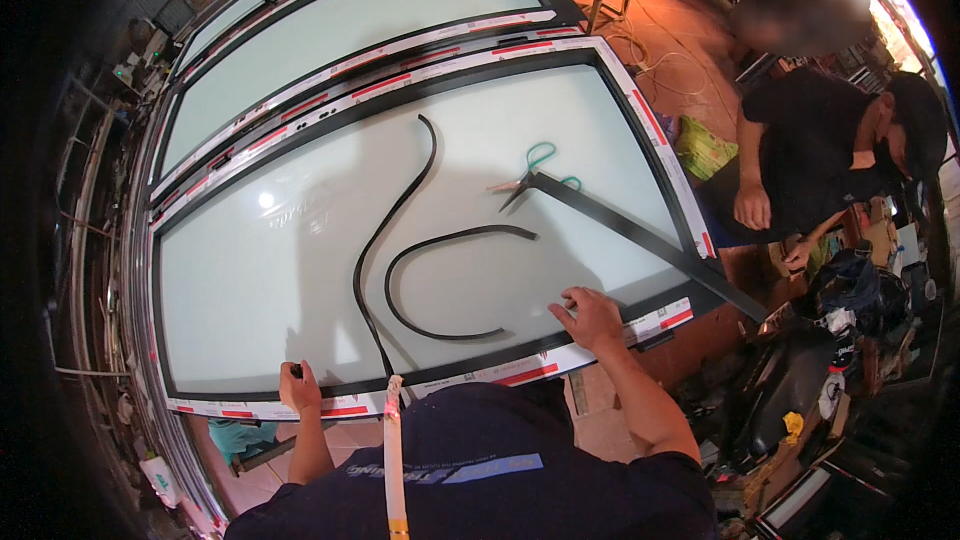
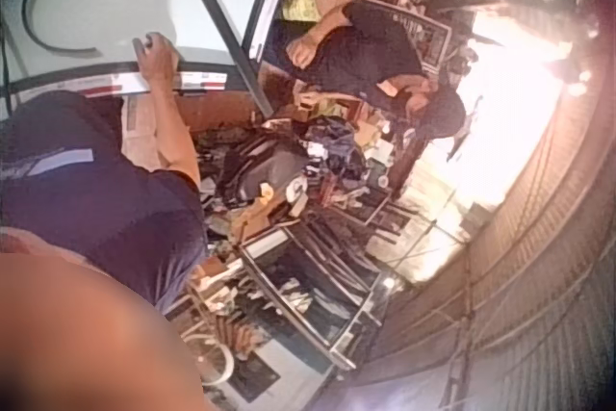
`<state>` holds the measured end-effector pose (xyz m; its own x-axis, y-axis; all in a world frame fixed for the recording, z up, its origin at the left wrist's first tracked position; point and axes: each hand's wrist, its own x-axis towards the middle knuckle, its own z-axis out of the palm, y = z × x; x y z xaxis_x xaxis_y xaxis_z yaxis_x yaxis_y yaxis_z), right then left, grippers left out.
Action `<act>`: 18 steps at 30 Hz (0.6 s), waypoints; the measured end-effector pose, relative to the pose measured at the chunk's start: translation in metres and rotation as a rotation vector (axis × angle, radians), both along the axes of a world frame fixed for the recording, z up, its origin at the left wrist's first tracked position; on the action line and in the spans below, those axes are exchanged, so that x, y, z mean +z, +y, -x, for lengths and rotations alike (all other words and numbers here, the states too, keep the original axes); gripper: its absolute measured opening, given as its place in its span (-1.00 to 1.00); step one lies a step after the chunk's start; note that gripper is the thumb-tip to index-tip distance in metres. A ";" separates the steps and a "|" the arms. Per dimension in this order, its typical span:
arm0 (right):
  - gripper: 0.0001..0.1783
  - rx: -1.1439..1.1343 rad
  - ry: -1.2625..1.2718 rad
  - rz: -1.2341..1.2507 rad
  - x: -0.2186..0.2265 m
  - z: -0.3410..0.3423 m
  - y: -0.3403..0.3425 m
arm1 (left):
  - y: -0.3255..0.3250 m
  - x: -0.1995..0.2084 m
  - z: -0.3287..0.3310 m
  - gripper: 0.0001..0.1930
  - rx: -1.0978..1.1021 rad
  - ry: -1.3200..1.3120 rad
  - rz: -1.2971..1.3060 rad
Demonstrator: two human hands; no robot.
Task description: The person retrieves a metal frame and small parts from a cluttered pile, then moves to a workbench to fit a black rubber seal into the groove of a large glass window frame. They use a pencil to mark the frame while another person assists nearby.
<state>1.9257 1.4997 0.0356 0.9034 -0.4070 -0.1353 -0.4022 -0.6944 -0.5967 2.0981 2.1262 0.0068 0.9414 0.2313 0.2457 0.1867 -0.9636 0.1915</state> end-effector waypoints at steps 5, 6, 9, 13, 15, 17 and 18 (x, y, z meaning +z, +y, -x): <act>-0.47 -0.013 -0.003 -0.006 -0.002 0.001 0.000 | -0.001 0.001 0.001 -0.72 0.013 0.030 0.053; -0.47 -0.019 -0.006 -0.009 -0.002 0.002 0.000 | -0.001 0.001 0.001 -0.73 0.015 0.032 0.050; -0.46 -0.020 -0.003 0.017 -0.001 0.003 -0.001 | -0.002 0.002 0.002 -0.73 0.009 0.030 0.038; -0.45 -0.034 0.030 0.033 -0.002 0.003 -0.002 | -0.001 0.000 0.001 -0.72 -0.008 0.006 0.028; -0.44 -0.047 0.040 0.044 -0.003 0.002 -0.002 | -0.001 -0.001 0.001 -0.73 -0.011 0.003 0.053; -0.43 -0.054 0.067 0.037 -0.004 0.001 -0.002 | -0.001 -0.001 0.001 -0.74 -0.003 0.018 0.042; -0.42 -0.056 0.072 0.052 -0.004 0.001 -0.002 | -0.001 0.000 0.001 -0.74 0.002 0.022 0.044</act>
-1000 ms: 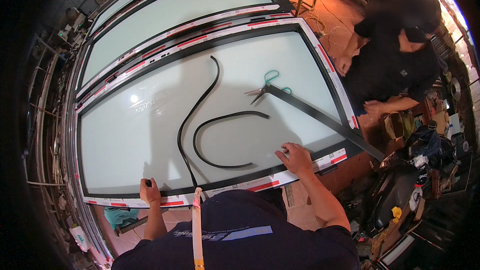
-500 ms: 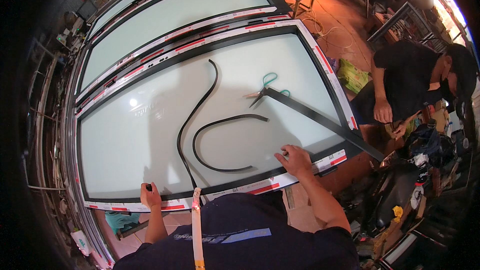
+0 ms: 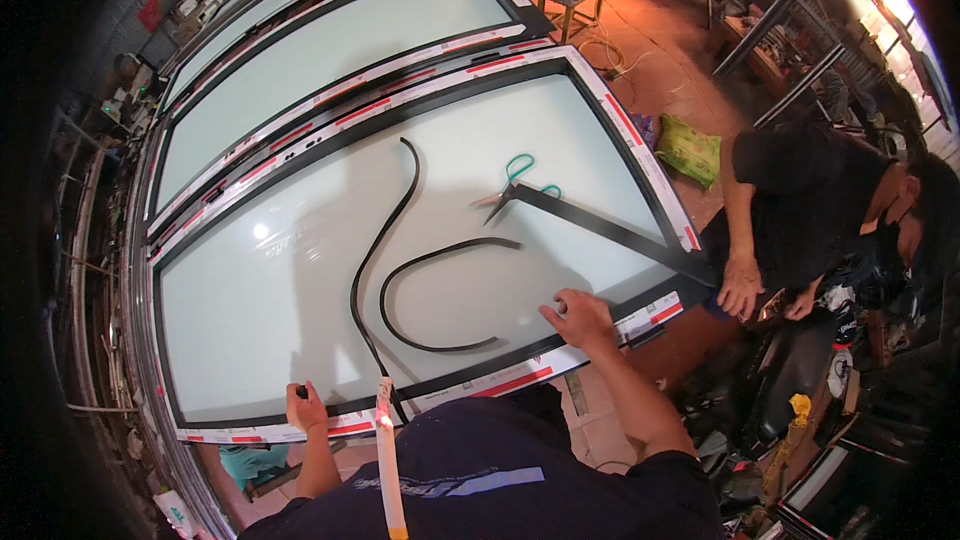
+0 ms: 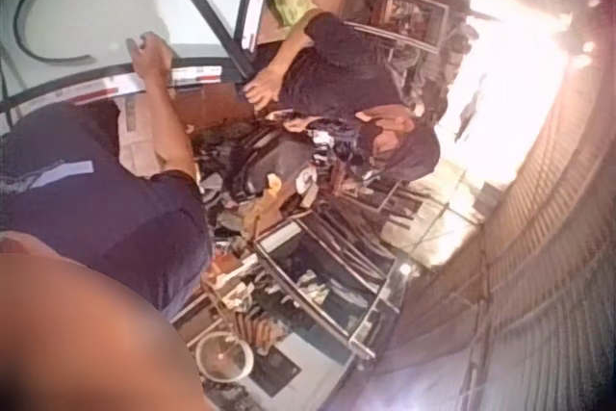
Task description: The person retrieves a metal frame and small parts from a cluttered pile, then moves to a workbench to fit a black rubber seal into the groove of a large glass window frame. They use a pencil to mark the frame while another person assists nearby.
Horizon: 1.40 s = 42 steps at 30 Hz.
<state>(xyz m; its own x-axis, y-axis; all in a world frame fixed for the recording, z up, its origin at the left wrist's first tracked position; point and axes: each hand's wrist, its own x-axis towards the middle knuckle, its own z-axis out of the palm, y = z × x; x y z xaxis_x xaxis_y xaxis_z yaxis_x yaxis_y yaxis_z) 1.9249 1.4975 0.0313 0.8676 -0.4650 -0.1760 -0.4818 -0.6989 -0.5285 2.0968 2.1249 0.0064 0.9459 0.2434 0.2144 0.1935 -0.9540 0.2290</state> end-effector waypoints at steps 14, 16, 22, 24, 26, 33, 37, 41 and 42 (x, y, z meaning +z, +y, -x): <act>-0.47 -0.074 0.140 0.042 0.020 -0.004 0.012 | 0.003 0.009 -0.013 -0.76 -0.296 0.117 0.085; -0.50 -0.079 0.100 0.074 0.018 -0.004 0.015 | 0.000 0.008 -0.024 -0.76 -0.375 0.127 0.154; -0.54 -0.142 0.042 0.128 0.004 -0.002 0.038 | -0.037 -0.002 -0.060 -0.72 -0.351 0.140 0.437; -0.54 -0.159 0.046 0.119 0.004 0.001 0.050 | -0.056 -0.008 -0.065 -0.73 -0.402 0.126 0.431; -0.52 -0.108 0.056 0.075 0.007 0.006 0.059 | -0.074 -0.015 -0.068 -0.74 -0.498 0.095 0.421; -0.49 -0.102 -0.051 0.020 0.019 0.030 0.087 | -0.094 -0.025 -0.078 -0.77 -0.804 -0.047 0.284; -0.47 -0.129 -0.122 -0.031 0.017 0.034 0.091 | -0.100 -0.025 -0.088 -0.77 -0.830 -0.028 0.260; -0.45 -0.127 -0.098 -0.035 0.016 0.035 0.092 | -0.105 -0.025 -0.091 -0.79 -0.876 -0.105 0.262; -0.45 -0.122 -0.084 -0.026 0.016 0.035 0.093 | -0.106 -0.026 -0.092 -0.78 -0.878 -0.110 0.258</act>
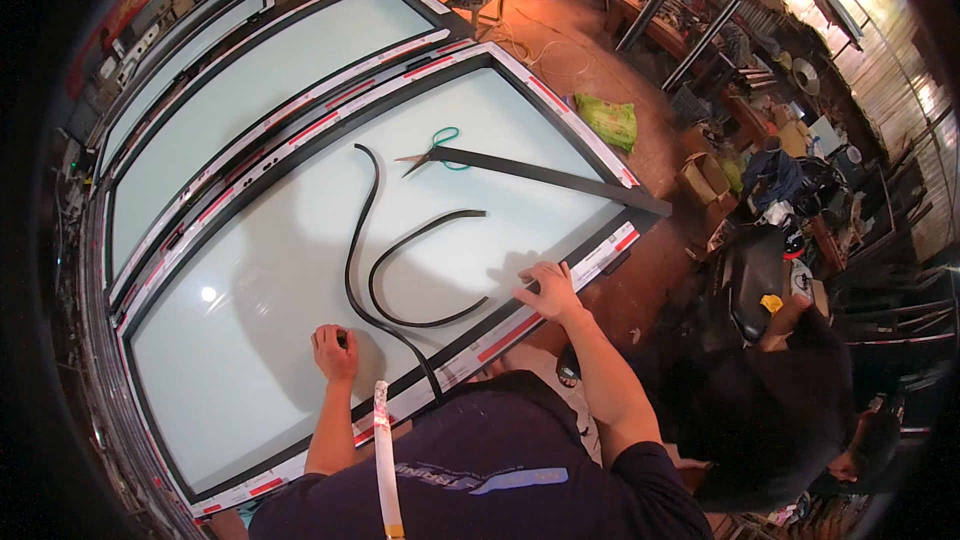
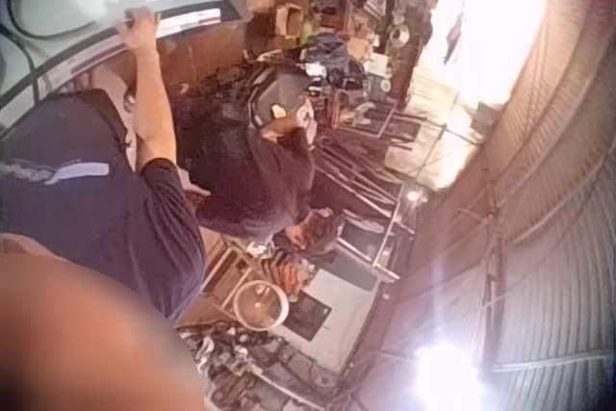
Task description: The person retrieves a metal frame and small parts from a cluttered pile, then moves to a workbench to fit a black rubber seal into the groove of a large glass window frame. They use a pencil to mark the frame while another person assists nearby.
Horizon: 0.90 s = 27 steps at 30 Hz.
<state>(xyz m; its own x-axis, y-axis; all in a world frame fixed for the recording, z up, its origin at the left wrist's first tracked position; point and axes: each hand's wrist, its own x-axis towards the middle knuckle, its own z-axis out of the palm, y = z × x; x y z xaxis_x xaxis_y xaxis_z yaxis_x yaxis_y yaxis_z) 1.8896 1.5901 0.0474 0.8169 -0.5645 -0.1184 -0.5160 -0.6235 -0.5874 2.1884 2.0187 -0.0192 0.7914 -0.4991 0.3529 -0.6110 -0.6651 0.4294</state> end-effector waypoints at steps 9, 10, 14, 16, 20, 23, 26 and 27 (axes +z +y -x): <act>-0.38 0.020 0.024 -0.137 0.004 0.006 -0.010 | -0.002 0.010 0.008 -0.52 0.093 -0.029 -0.131; -0.38 0.031 0.001 -0.094 0.005 0.008 -0.011 | -0.004 0.012 0.009 -0.47 0.092 -0.043 -0.135; -0.46 -0.042 -0.168 -0.335 0.018 0.022 -0.014 | -0.019 0.027 0.009 -0.37 0.154 -0.181 -0.022; -0.52 -0.141 -0.248 -0.393 0.025 0.039 -0.007 | -0.035 0.037 0.010 -0.35 0.108 -0.290 0.107; -0.61 -0.182 -0.347 -0.331 0.037 0.095 -0.009 | -0.093 0.061 0.034 -0.45 -0.011 -0.316 0.191; -0.61 -0.234 -0.368 -0.341 0.044 0.150 -0.025 | -0.157 0.082 0.079 -0.48 -0.183 -0.291 0.227; -0.57 -0.252 -0.314 -0.262 0.045 0.214 -0.052 | -0.230 0.096 0.132 -0.49 -0.403 -0.318 0.265; -0.57 -0.276 -0.313 -0.283 0.041 0.236 -0.063 | -0.257 0.098 0.151 -0.49 -0.455 -0.306 0.283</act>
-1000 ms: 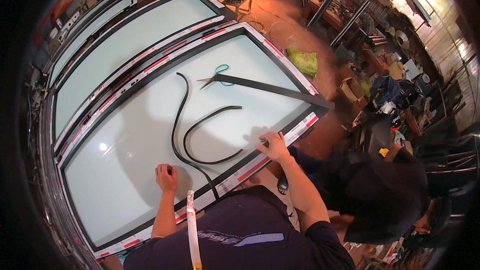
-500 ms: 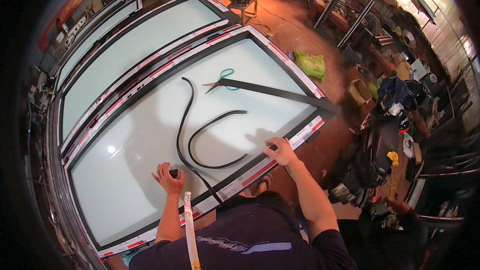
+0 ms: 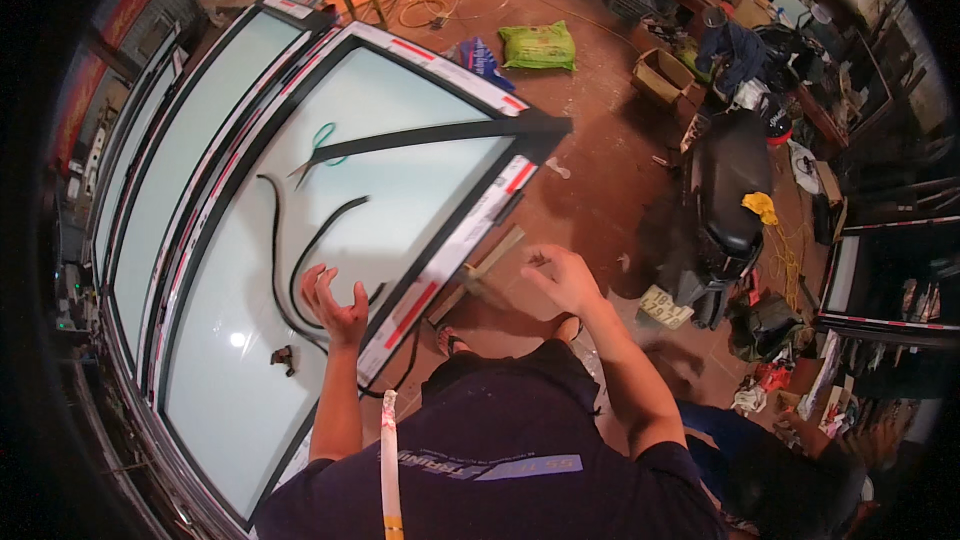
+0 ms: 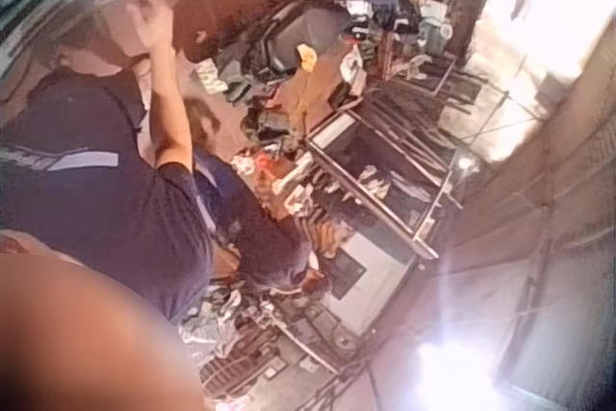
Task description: The person retrieves a metal frame and small parts from a cluttered pile, then moves to a workbench to fit a black rubber seal into the groove of a large glass window frame. They use a pencil to mark the frame while another person assists nearby.
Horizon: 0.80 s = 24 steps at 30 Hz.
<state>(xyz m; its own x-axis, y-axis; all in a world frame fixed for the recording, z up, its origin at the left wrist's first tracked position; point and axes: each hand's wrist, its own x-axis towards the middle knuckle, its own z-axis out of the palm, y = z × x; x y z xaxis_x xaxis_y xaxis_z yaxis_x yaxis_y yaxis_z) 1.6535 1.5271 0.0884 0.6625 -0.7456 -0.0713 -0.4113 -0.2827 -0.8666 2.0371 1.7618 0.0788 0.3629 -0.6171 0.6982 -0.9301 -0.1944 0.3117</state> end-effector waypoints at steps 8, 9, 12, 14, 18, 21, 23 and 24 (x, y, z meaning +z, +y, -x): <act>-0.62 -0.006 0.081 -0.056 -0.044 0.217 -0.067 | -0.180 -0.002 0.148 -0.47 -0.122 0.128 -0.066; -0.63 -0.046 0.086 -0.086 -0.048 0.241 -0.071 | -0.195 -0.001 0.162 -0.49 -0.118 0.144 -0.101; -0.65 -0.101 0.158 -0.092 -0.065 0.296 -0.080 | -0.232 0.002 0.191 -0.51 -0.123 0.129 -0.115; -0.58 -0.179 0.190 -0.209 -0.080 0.312 -0.091 | -0.252 0.006 0.203 -0.50 -0.133 0.128 -0.108; -0.56 -0.142 0.149 -0.320 -0.099 0.311 -0.133 | -0.290 0.003 0.215 -0.49 -0.087 0.147 -0.101; -0.54 -0.051 0.102 -0.358 -0.101 0.278 -0.179 | -0.318 -0.007 0.218 -0.49 -0.033 0.174 -0.088; -0.53 0.093 0.092 -0.241 -0.097 0.256 -0.222 | -0.344 -0.017 0.218 -0.49 -0.015 0.208 -0.032; -0.53 0.073 0.129 -0.290 -0.096 0.243 -0.243 | -0.359 -0.021 0.217 -0.50 -0.003 0.223 -0.016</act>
<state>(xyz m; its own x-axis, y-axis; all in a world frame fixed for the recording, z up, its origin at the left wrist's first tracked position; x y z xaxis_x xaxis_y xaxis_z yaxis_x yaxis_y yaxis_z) 1.4107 1.2843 -0.0079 0.6853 -0.6327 -0.3607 -0.5109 -0.0646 -0.8572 1.8200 1.4029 0.0579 0.5058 -0.6285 0.5909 -0.8388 -0.1983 0.5070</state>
